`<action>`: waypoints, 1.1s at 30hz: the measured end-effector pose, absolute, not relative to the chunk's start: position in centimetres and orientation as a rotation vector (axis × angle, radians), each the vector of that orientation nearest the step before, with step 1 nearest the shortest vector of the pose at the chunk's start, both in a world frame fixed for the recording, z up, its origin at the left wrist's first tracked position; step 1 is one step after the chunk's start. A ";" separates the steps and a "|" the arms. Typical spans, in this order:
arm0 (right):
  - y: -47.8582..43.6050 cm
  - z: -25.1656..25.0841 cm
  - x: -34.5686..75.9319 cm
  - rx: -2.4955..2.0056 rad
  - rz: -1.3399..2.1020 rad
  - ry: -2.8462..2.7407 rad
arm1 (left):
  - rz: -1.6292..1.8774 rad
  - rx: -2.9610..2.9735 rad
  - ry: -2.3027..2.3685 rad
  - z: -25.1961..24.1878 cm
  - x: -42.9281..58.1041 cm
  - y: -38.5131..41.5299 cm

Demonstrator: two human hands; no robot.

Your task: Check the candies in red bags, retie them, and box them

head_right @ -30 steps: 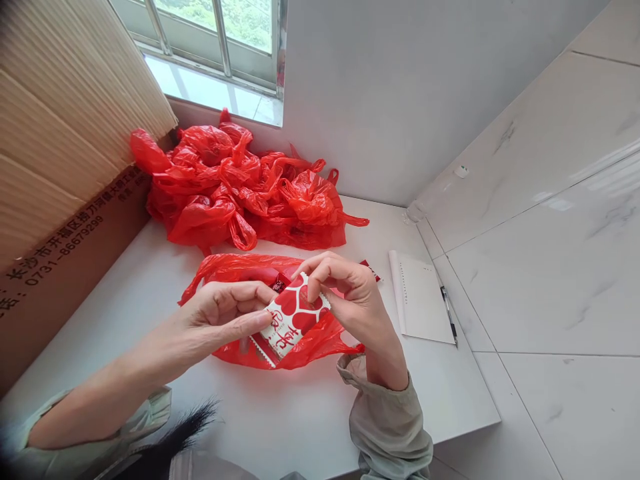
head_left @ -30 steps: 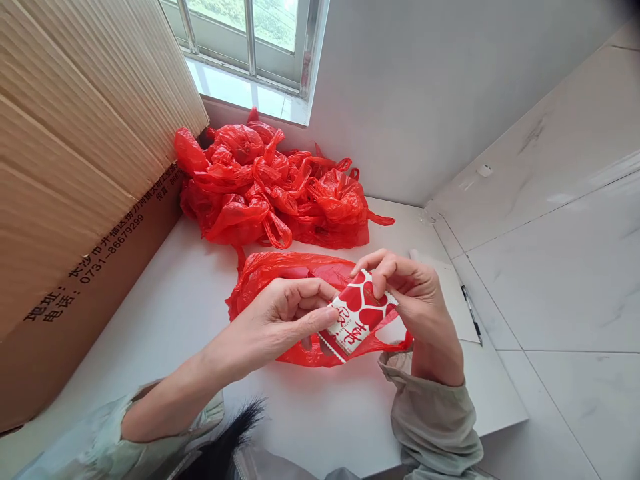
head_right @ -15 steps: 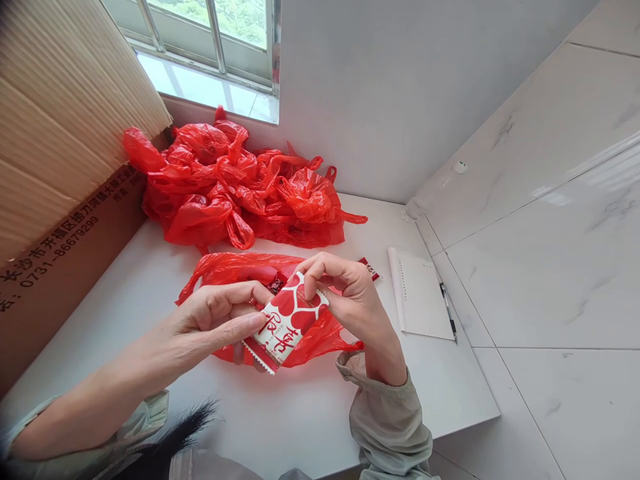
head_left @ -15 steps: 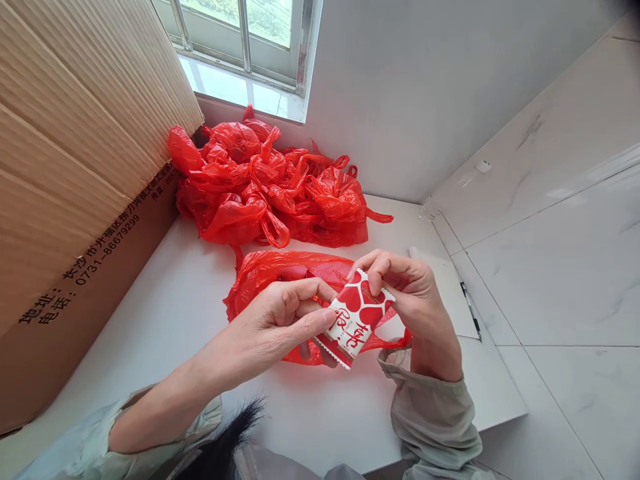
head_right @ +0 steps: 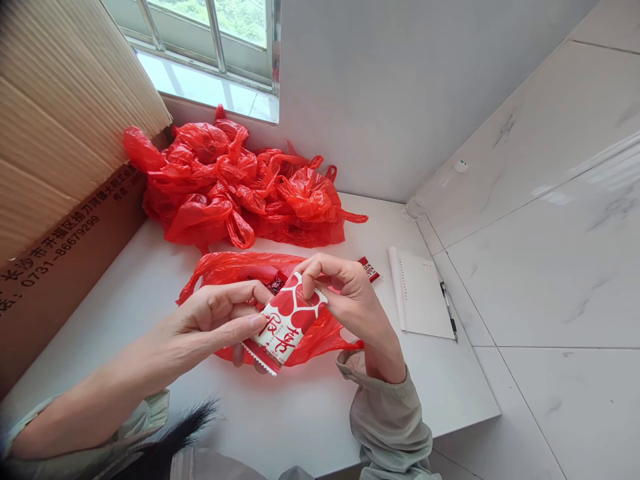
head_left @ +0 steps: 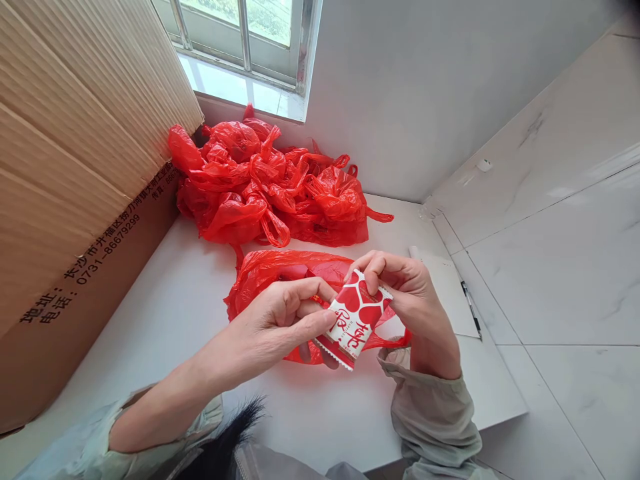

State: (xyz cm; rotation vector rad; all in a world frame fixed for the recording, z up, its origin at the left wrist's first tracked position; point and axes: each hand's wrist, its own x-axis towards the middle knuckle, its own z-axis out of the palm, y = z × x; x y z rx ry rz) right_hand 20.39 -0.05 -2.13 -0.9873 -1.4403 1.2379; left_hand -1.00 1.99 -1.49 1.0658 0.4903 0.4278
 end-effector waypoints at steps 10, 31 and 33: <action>0.0 -1.9 20.2 -1.022 1.218 -1.419 | 0.406 1.157 0.519 -1.6 -1.1 2.1; -0.6 -1.8 19.7 -1.076 1.116 -1.547 | 0.395 1.012 0.443 -2.5 -0.6 2.1; -0.8 -1.5 19.5 -1.115 1.072 -1.499 | 0.402 1.015 0.452 -2.4 -0.7 2.0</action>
